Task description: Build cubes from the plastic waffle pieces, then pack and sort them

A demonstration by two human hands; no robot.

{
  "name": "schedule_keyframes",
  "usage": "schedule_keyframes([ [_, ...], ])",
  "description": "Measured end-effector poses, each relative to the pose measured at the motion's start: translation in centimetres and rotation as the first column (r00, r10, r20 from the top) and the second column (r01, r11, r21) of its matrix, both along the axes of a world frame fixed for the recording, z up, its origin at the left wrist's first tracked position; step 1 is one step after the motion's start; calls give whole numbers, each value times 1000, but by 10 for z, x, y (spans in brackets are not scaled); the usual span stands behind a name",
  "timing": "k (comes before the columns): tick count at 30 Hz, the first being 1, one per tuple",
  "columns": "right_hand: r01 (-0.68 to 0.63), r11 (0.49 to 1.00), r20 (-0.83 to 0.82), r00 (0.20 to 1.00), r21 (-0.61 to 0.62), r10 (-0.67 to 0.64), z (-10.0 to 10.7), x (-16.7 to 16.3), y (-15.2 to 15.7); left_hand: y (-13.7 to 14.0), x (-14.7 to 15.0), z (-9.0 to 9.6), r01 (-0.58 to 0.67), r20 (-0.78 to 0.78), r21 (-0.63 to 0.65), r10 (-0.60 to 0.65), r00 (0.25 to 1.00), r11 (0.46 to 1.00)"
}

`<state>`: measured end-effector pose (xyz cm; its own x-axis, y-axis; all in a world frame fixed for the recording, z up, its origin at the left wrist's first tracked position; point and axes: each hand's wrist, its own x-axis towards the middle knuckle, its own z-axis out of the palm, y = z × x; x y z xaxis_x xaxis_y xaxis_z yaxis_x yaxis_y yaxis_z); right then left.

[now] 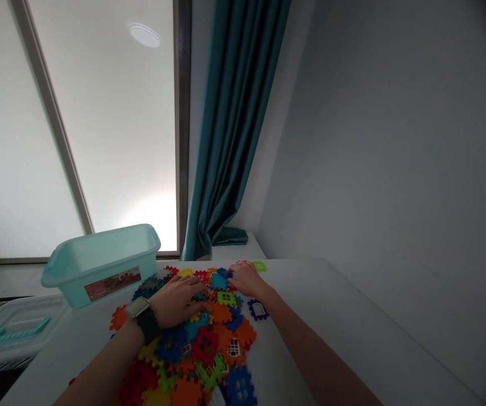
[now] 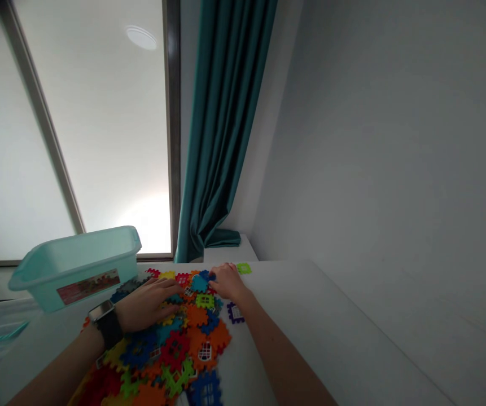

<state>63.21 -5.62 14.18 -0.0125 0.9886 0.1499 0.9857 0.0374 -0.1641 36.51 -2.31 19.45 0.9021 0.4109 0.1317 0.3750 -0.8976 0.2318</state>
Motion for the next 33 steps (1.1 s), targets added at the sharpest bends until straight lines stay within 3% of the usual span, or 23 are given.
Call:
schedule_keyframes([
  [11,32,996,-24,999,84,-30,4,-7,-4,-1,0,1,1,2,8,-1,1000,1000],
  [21,251,934,-240,952,256,-190,6,-9,-17,0,1,-1,8,35,-1,-8,999,1000],
  [28,203,949,-480,875,242,-64,16,-32,-43,-1,4,6,-113,137,-2,112,984,994],
  [33,120,968,-578,815,223,32,16,-55,-73,-3,6,10,-78,220,-176,117,968,981],
])
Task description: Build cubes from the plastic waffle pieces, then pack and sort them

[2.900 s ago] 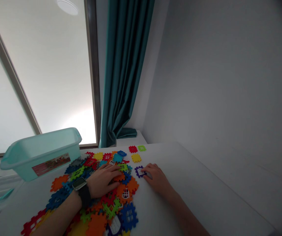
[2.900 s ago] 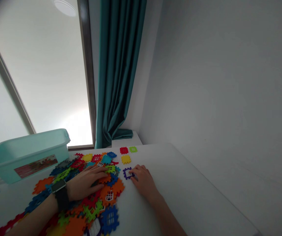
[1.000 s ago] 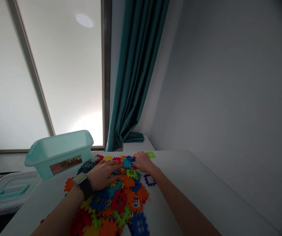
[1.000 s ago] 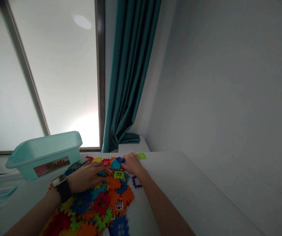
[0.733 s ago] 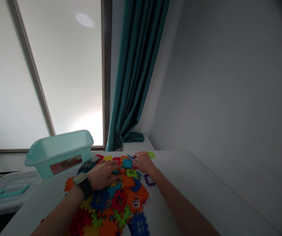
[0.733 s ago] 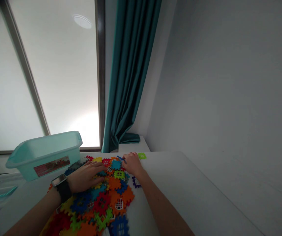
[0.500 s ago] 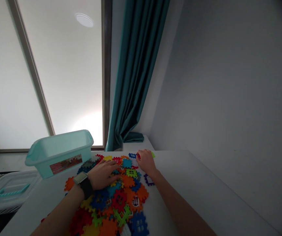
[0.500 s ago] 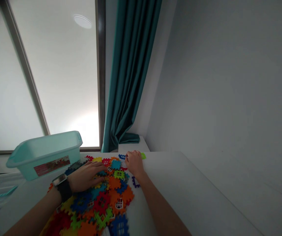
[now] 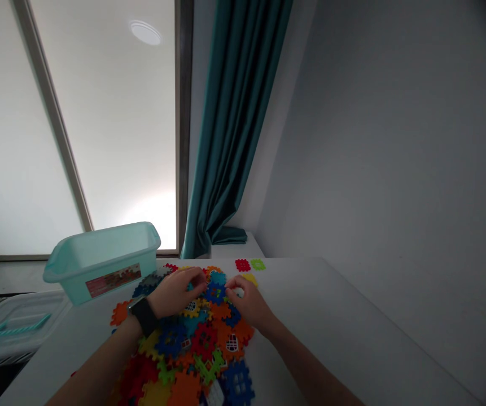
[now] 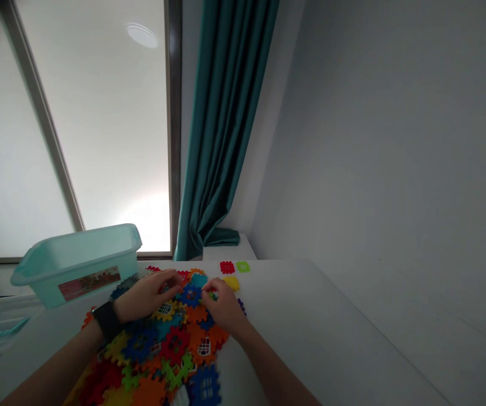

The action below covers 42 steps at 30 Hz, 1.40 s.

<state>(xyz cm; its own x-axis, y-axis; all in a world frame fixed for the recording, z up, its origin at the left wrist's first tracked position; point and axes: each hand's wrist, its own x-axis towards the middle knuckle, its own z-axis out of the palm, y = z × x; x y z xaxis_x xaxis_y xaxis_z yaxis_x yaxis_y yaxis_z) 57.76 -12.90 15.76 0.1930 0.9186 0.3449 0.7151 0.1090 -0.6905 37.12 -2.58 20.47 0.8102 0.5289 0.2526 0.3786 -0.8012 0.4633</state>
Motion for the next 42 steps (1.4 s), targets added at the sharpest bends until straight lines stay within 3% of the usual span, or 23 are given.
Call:
schedule_keyframes([
  [5,-57,998,-193,980,-42,48,-5,-8,-22,-5,3,2,185,43,-207,-180,983,961],
  [10,-69,996,-271,961,-57,51,-5,-9,-33,-11,7,-1,232,41,-286,-230,972,930],
  [19,19,998,-94,995,56,-14,-9,-23,-45,-10,11,-12,175,108,-357,-145,983,918],
  [28,-9,992,-80,997,129,19,-5,-16,-43,-10,12,-16,210,161,-544,-145,976,812],
  [36,11,977,-67,998,213,4,-3,-14,-45,-16,11,-5,225,124,-486,-188,974,844],
  [42,-29,954,85,996,300,4,-5,-11,-49,-17,6,0,267,123,-481,-237,964,835],
])
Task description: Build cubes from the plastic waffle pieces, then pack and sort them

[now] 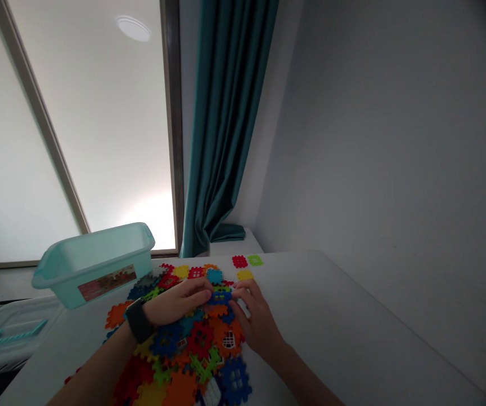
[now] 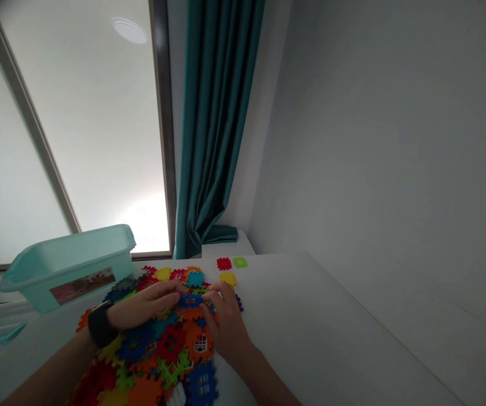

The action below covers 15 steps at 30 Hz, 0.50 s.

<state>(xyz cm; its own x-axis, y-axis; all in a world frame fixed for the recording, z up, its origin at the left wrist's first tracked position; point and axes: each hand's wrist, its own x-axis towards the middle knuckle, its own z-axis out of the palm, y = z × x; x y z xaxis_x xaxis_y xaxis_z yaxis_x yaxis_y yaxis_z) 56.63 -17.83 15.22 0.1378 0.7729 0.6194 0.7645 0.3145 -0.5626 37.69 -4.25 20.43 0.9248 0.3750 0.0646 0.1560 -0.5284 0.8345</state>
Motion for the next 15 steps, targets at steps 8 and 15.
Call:
schedule_keyframes([
  [8,-2,997,170,985,80,-11,-2,11,3,-2,1,-6,-103,134,315,63,989,944],
  [15,5,996,204,979,87,-23,-4,11,3,-3,7,-13,-234,250,586,102,963,776],
])
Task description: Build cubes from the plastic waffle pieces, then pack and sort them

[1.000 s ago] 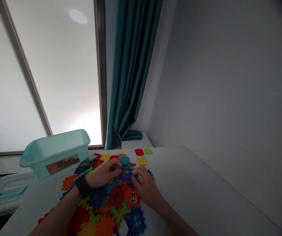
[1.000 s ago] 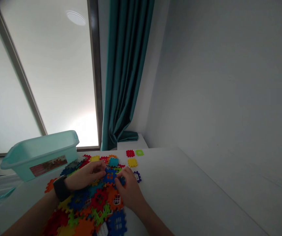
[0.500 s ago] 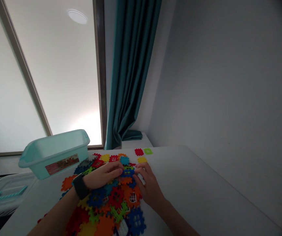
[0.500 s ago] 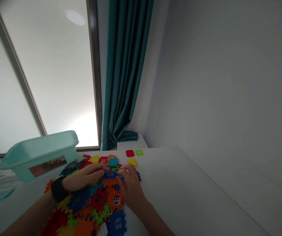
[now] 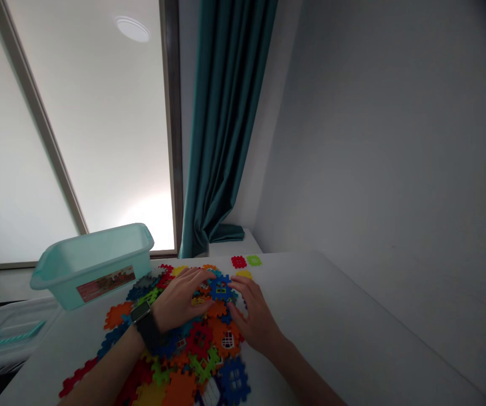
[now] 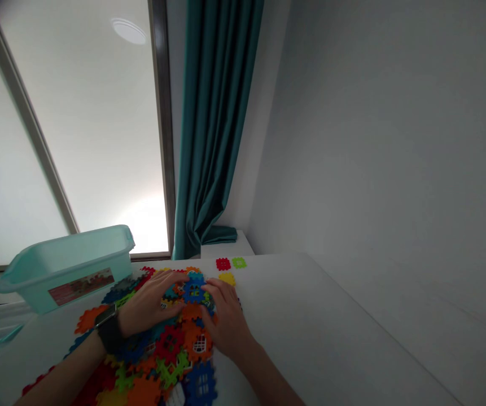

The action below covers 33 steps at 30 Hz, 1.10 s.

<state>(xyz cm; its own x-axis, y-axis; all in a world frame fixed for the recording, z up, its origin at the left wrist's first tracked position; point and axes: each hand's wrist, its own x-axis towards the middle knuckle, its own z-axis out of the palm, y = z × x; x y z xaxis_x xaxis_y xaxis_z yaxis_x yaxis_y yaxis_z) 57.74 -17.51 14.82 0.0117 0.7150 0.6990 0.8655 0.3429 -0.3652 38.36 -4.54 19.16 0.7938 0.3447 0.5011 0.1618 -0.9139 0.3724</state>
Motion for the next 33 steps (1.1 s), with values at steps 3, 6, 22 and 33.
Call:
schedule_keyframes([
  [3,5,999,15,1000,35,-5,-2,1,1,1,0,-3,-6,26,64,5,1000,998],
  [6,10,996,38,999,85,-13,-1,2,2,2,0,-6,-20,41,101,16,999,995],
  [22,-13,990,168,986,140,-10,3,4,2,10,-2,-12,-15,-10,60,15,1000,998],
  [33,-21,990,169,986,141,-4,3,8,3,12,-3,-13,-19,-2,101,20,1000,995],
])
